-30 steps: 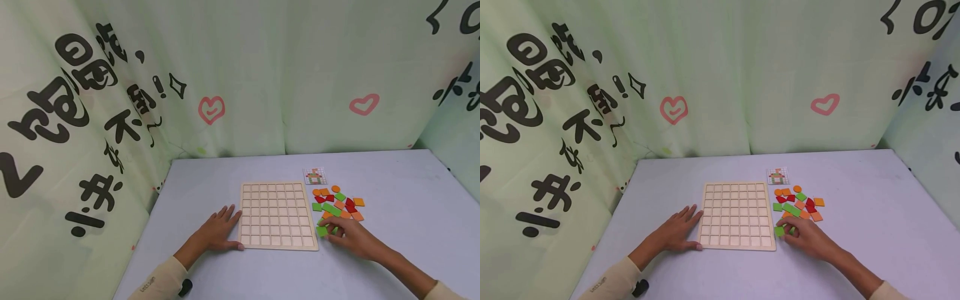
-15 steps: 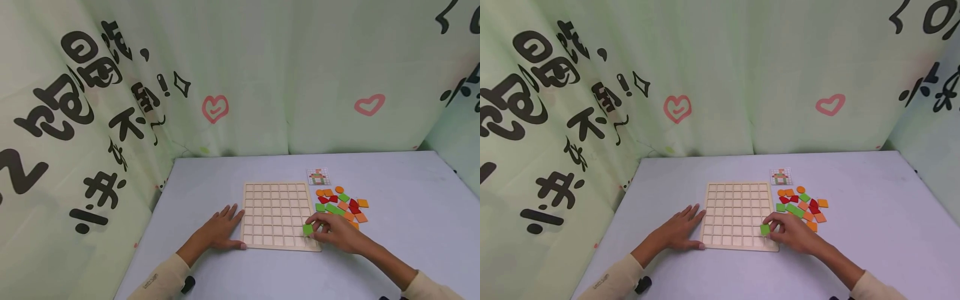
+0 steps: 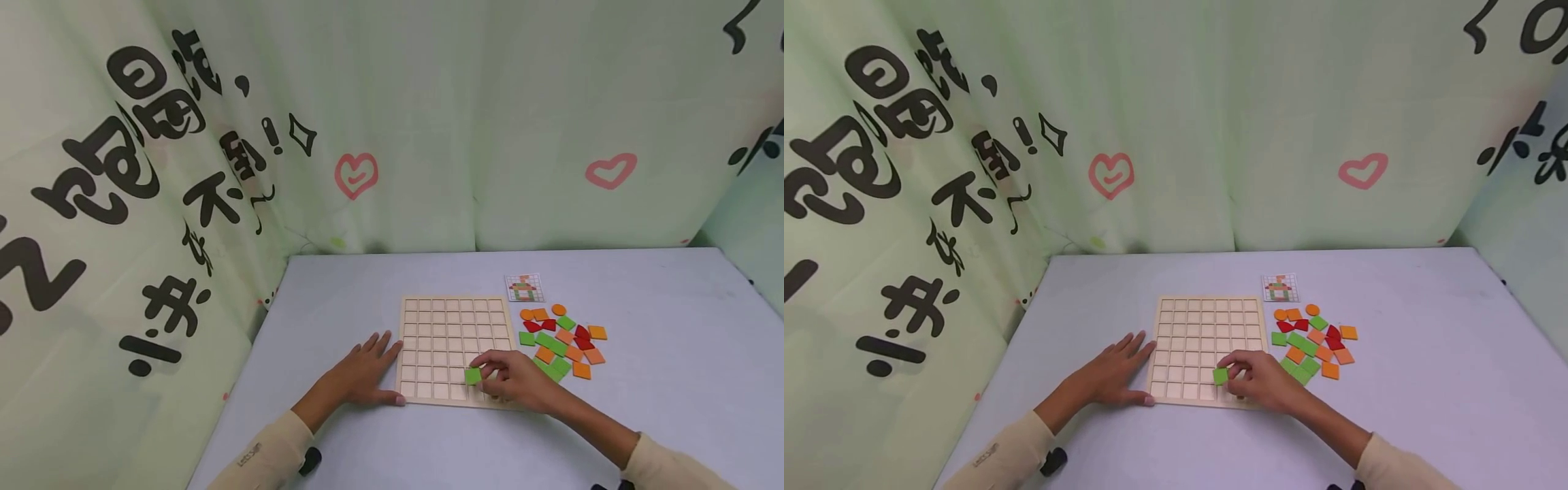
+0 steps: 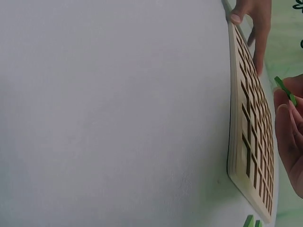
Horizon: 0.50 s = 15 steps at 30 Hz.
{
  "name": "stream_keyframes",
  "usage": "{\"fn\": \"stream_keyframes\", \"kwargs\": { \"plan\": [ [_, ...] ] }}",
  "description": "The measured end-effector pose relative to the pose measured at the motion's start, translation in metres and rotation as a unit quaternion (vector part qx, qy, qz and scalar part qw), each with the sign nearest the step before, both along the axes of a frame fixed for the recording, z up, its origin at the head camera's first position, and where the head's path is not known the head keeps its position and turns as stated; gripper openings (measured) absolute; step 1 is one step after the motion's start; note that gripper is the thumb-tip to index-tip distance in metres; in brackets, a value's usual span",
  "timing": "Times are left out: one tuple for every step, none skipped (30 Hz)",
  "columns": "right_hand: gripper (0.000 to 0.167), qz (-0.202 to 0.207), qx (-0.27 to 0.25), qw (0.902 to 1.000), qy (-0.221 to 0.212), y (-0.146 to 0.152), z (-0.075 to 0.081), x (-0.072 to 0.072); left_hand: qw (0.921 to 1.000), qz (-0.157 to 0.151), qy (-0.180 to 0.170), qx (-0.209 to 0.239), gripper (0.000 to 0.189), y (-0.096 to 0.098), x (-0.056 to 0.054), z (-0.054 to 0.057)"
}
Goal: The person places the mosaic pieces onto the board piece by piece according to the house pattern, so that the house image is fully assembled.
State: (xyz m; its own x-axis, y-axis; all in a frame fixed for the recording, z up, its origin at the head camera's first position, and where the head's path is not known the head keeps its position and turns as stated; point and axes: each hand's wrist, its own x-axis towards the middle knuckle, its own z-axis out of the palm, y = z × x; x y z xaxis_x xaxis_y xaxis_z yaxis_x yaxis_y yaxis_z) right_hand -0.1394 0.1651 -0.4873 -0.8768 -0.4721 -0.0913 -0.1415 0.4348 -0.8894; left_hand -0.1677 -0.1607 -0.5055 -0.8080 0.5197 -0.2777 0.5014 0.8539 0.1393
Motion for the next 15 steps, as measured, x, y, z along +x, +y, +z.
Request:
{"fn": "stream_keyframes", "kwargs": {
  "plan": [
    [0.027,0.003,-0.003,1.0,-0.002,-0.003,-0.001,0.0,1.0,0.0,0.0,0.002,0.104,0.0,0.0,0.0],
    [0.027,0.005,-0.006,1.0,-0.003,-0.007,-0.002,-0.001,1.0,0.0,-0.001,0.003,0.104,0.001,0.0,0.0],
    [0.027,0.008,-0.008,0.9999,-0.002,-0.01,-0.003,-0.001,1.0,-0.001,-0.002,0.004,0.104,0.001,-0.001,0.0],
    [0.026,0.009,-0.009,0.9999,-0.002,-0.013,-0.004,-0.002,1.0,-0.001,-0.002,0.004,0.104,0.001,-0.001,0.0],
    [0.026,0.011,-0.009,0.9999,0.001,-0.016,-0.006,-0.002,1.0,-0.001,-0.001,0.004,0.104,0.001,-0.001,0.0],
    [0.025,0.011,-0.009,0.9999,0.004,-0.019,-0.007,-0.002,1.0,-0.002,0.0,0.002,0.104,0.001,-0.001,0.0],
    [0.025,0.01,-0.005,0.9999,0.007,-0.022,-0.008,-0.003,1.0,-0.001,0.0,0.0,0.104,0.001,-0.001,-0.001],
    [0.024,0.009,-0.003,0.9999,0.012,-0.024,-0.009,-0.003,1.0,-0.001,0.001,-0.002,0.104,0.002,-0.001,-0.001],
    [0.024,0.008,-0.002,0.9998,0.016,-0.027,-0.009,-0.003,1.0,-0.001,0.0,-0.002,0.104,0.002,-0.001,-0.001],
    [0.023,0.007,0.002,0.9998,0.02,-0.03,-0.01,-0.003,1.0,0.0,0.001,-0.003,0.104,0.002,-0.001,-0.001],
    [0.023,0.008,0.004,0.9996,0.026,-0.033,-0.01,-0.004,1.0,0.001,0.0,-0.004,0.104,0.002,-0.001,-0.001],
    [0.022,0.009,0.007,0.9994,0.032,-0.036,-0.011,-0.004,1.0,0.002,0.0,-0.005,0.104,0.002,-0.001,-0.001],
    [0.022,0.011,0.009,0.9993,0.035,-0.039,-0.011,-0.004,1.0,0.003,0.0,-0.006,0.104,0.002,-0.001,-0.001],
    [0.022,0.013,0.01,0.9991,0.038,-0.042,-0.011,-0.004,1.0,0.004,0.0,-0.006,0.104,0.002,-0.001,0.0],
    [0.022,0.015,0.011,0.999,0.04,-0.045,-0.012,-0.005,1.0,0.004,-0.001,-0.006,0.104,0.002,-0.001,0.0]
  ]
}}
